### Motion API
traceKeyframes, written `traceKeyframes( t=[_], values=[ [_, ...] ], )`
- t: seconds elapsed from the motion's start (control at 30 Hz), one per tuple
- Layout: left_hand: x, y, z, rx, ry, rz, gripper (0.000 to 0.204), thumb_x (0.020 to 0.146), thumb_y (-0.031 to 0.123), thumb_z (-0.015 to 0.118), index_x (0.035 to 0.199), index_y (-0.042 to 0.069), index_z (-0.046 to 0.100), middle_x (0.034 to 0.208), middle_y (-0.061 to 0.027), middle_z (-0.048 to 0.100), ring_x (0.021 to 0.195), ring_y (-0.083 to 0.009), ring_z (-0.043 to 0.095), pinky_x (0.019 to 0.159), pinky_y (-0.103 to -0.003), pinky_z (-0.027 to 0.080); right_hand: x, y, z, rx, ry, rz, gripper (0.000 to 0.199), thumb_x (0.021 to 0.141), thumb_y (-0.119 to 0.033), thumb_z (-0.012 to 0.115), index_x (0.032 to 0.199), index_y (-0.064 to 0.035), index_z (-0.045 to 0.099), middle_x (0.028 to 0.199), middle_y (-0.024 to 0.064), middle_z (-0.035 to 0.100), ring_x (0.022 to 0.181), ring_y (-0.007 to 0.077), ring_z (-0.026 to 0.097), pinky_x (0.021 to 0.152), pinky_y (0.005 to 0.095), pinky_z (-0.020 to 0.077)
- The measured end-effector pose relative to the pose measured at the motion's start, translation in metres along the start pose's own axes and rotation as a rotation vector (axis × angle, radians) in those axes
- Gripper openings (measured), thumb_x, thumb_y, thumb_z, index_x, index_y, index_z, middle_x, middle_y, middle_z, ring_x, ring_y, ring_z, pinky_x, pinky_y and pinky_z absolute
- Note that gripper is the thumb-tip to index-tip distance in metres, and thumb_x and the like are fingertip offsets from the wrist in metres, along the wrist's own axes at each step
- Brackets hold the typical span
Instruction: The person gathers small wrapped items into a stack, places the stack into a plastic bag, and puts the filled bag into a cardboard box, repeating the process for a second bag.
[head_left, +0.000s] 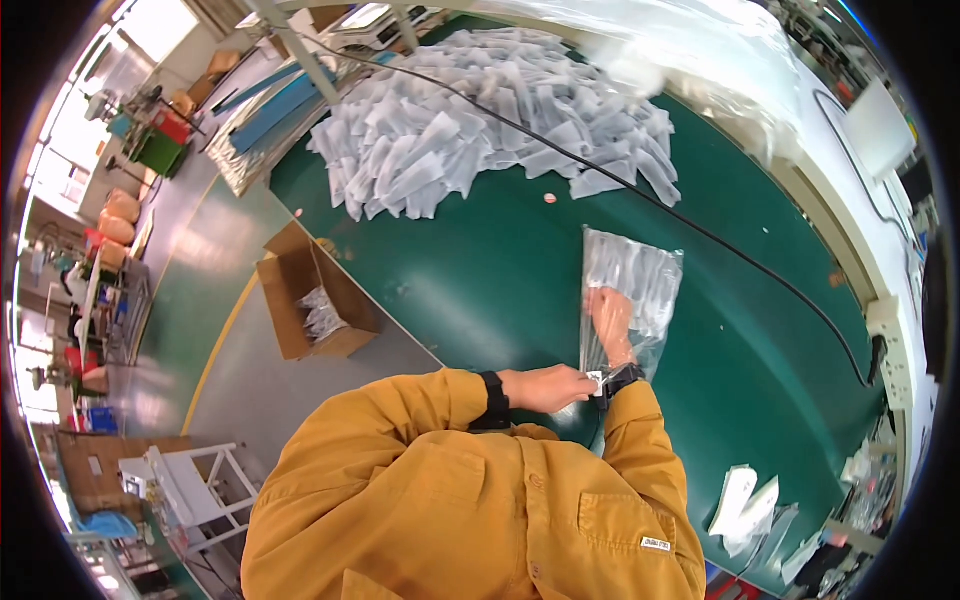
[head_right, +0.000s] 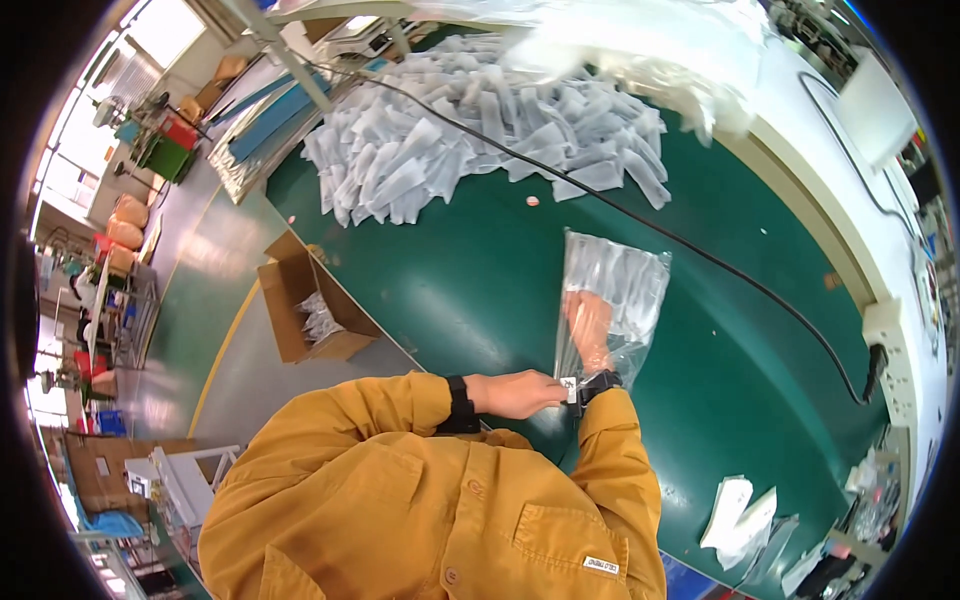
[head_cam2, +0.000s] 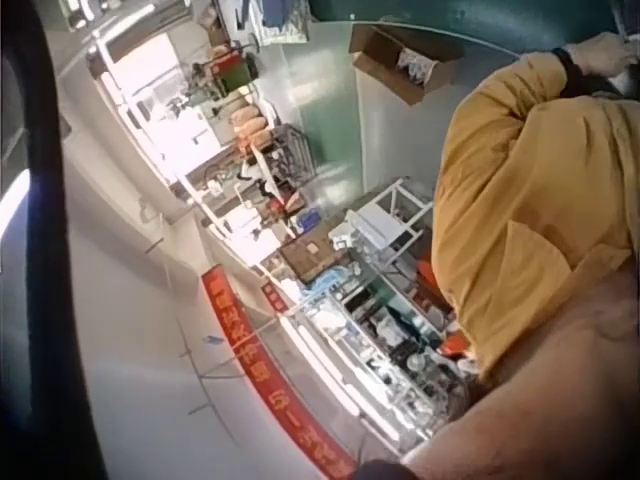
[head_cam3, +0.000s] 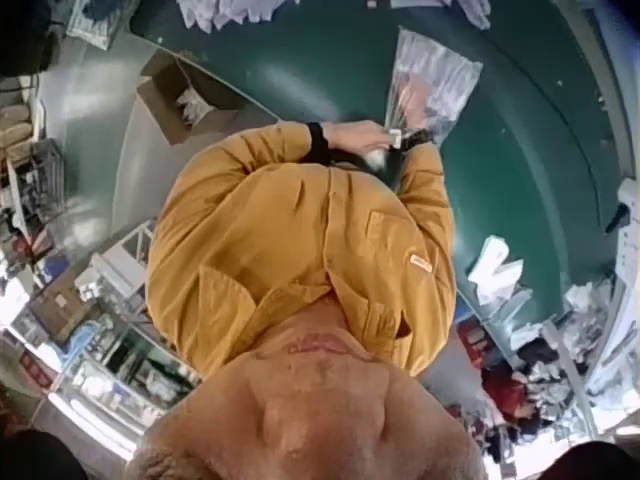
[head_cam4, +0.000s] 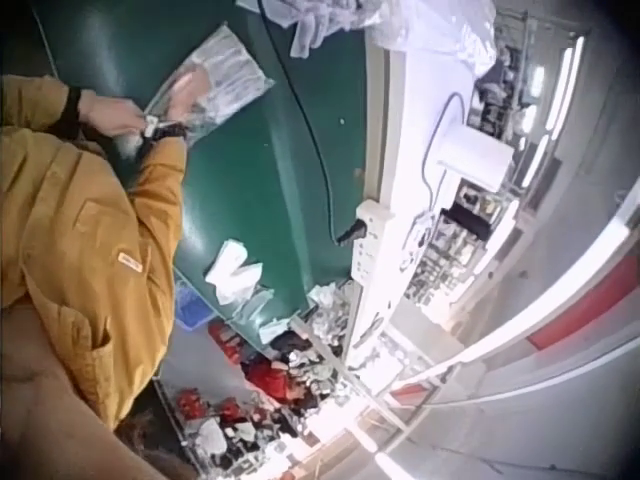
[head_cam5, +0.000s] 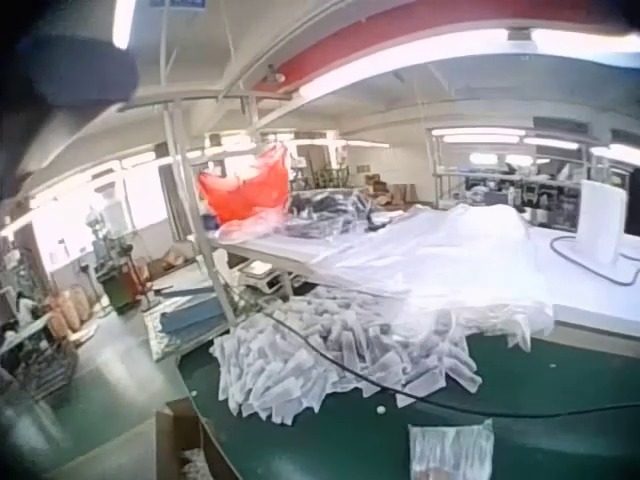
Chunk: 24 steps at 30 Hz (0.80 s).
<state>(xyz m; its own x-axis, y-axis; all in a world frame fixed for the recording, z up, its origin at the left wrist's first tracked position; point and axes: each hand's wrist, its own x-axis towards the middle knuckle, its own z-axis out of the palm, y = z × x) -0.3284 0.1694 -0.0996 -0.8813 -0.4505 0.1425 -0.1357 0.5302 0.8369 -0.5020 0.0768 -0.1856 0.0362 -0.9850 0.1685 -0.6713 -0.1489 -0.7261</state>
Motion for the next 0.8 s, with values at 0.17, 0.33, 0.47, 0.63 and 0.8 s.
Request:
traceKeyframes(
  t=[0.17, 0.33, 0.47, 0.63, 0.8],
  values=[
    [-0.019, -0.029, -0.032, 0.153, 0.160, 0.011, 0.013, 0.086, 0.014, 0.061, 0.091, 0.005, 0.053, 0.084, -0.0154, 0.056, 0.085, -0.0362, 0.057, 0.075, -0.045, 0.047, -0.016, 0.005, -0.006, 0.069, -0.110, 0.105, 0.033, 0.093, -0.027, 0.056, 0.074, -0.0013, 0.064, 0.067, 0.0121, 0.066, 0.064, 0.0248, 0.066, 0.059, 0.0368, 0.0490],
    [-0.068, -0.121, -0.159, 0.632, 0.733, -0.042, 0.035, 0.070, 0.016, 0.078, 0.095, 0.008, 0.055, 0.114, -0.0173, 0.051, 0.112, -0.0402, 0.046, 0.099, -0.052, 0.039, -0.119, 0.003, -0.053, 0.077, -0.213, 0.357, 0.024, 0.092, -0.022, 0.061, 0.088, 0.0003, 0.067, 0.069, 0.0057, 0.067, 0.062, 0.0130, 0.062, 0.055, 0.0288, 0.0475],
    [-0.108, -0.178, -0.275, 0.965, 0.987, -0.395, 0.057, 0.073, 0.026, 0.078, 0.123, 0.010, 0.055, 0.140, -0.0207, 0.039, 0.130, -0.0468, 0.033, 0.106, -0.058, 0.030, -0.182, -0.022, -0.091, 0.183, 0.035, 0.701, 0.021, 0.093, -0.019, 0.059, 0.091, 0.0005, 0.067, 0.068, 0.0054, 0.067, 0.056, 0.0106, 0.058, 0.054, 0.0258, 0.0456],
    [-0.114, -0.213, -0.329, 0.804, 0.829, -0.726, 0.059, 0.074, 0.031, 0.077, 0.128, 0.017, 0.054, 0.143, -0.0192, 0.037, 0.131, -0.0444, 0.032, 0.106, -0.063, 0.025, -0.163, -0.096, -0.095, -0.106, 0.531, 0.799, 0.019, 0.094, -0.015, 0.057, 0.093, 0.0007, 0.068, 0.074, 0.0051, 0.066, 0.059, 0.0096, 0.056, 0.056, 0.0238, 0.0451],
    [-0.111, -0.229, -0.280, 0.835, 0.680, -0.473, 0.055, 0.074, 0.032, 0.075, 0.124, 0.020, 0.056, 0.142, -0.0164, 0.037, 0.131, -0.0403, 0.032, 0.105, -0.066, 0.021, -0.073, -0.170, -0.015, 0.040, 0.592, 0.450, 0.015, 0.095, -0.011, 0.057, 0.099, -0.0017, 0.069, 0.081, 0.0029, 0.063, 0.066, 0.0088, 0.056, 0.059, 0.0226, 0.0448]
  ],
)
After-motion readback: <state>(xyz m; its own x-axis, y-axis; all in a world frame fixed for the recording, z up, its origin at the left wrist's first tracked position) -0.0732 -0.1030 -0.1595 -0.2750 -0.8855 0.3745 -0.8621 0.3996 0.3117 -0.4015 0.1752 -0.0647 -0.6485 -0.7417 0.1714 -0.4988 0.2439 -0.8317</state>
